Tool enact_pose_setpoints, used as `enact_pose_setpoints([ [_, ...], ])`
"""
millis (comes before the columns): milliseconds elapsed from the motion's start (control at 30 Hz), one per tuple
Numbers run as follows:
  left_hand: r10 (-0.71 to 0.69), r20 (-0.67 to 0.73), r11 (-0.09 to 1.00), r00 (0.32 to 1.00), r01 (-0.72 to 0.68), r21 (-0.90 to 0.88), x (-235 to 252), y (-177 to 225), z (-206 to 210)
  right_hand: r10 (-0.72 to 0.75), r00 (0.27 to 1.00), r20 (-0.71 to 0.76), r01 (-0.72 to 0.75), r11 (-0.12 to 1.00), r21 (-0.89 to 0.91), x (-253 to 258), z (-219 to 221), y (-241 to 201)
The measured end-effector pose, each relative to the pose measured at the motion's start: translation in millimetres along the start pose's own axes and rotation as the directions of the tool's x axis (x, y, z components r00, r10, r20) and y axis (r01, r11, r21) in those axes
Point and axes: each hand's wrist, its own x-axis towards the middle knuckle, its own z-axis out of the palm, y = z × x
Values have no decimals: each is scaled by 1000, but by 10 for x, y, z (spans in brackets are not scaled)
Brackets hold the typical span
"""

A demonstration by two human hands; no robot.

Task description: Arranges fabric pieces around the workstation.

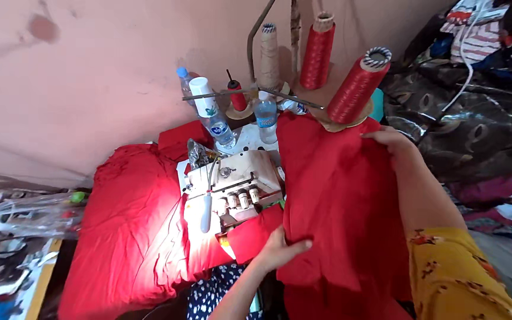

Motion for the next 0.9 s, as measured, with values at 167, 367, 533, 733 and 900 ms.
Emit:
enact_pose_setpoints([
  [167,-68,-65,795,996,15,-607,590,614,-50,-18,989,-147,11,999,-47,-6,114,114],
  [367,7,-176,651,984,-138,-747,1051,631,100,-165,970,-180,137,978,-160,15,184,210],
  [533,38,-35,979,999,-44,-197,1746,1053,-237,-178,972,-154,146,969,-200,-2,183,170],
  [733,-11,-45,985,999,3,-173,2178,1303,-151,-236,964,-122,218,965,-143,87,101,233],
  [900,464,-549,883,695,-309,354,2145,1290,-219,-275,937,-214,261,961,-89,-30,124,-21],
])
